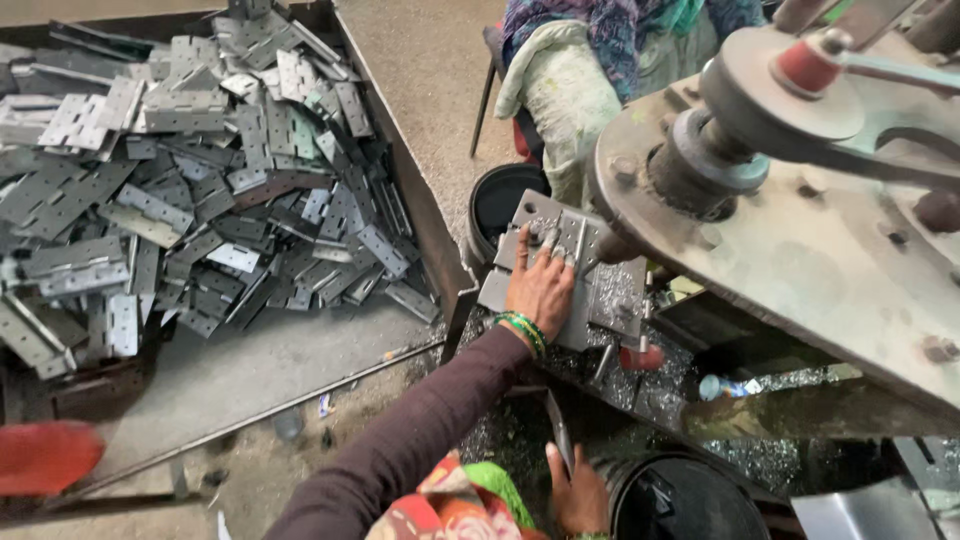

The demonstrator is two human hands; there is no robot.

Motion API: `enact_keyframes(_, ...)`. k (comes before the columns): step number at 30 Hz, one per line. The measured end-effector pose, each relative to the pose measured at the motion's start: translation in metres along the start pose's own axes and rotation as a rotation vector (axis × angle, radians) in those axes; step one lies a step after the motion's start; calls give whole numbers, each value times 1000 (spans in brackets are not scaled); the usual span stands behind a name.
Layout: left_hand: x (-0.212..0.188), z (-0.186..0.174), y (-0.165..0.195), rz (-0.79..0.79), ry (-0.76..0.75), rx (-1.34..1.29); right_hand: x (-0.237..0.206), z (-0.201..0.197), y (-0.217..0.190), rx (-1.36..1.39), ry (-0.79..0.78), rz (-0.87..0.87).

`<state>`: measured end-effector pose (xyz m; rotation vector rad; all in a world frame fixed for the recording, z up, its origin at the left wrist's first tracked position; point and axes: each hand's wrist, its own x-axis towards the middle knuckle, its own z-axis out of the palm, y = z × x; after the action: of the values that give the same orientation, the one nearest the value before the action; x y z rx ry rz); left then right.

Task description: The person repeatedly picks up small metal plates from a bin, places them into a press machine, and operates the lever to process them. The person handles the plates one at a time and returns the processed pieces to the bin.

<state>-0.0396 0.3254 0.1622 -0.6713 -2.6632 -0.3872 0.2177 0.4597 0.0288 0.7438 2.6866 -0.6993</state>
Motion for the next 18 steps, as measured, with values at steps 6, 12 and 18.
enact_keyframes(6, -11, -10, -2, 32, 42, 65, -9, -58, -29, 92, 3, -77)
enact_keyframes(12, -14, -14, -4, 28, -54, 65, -16, -61, -37, 2, -27, 54)
enact_keyframes(18, -11, -5, -2, 16, 11, -33, 5, 39, 22, 188, 133, -70)
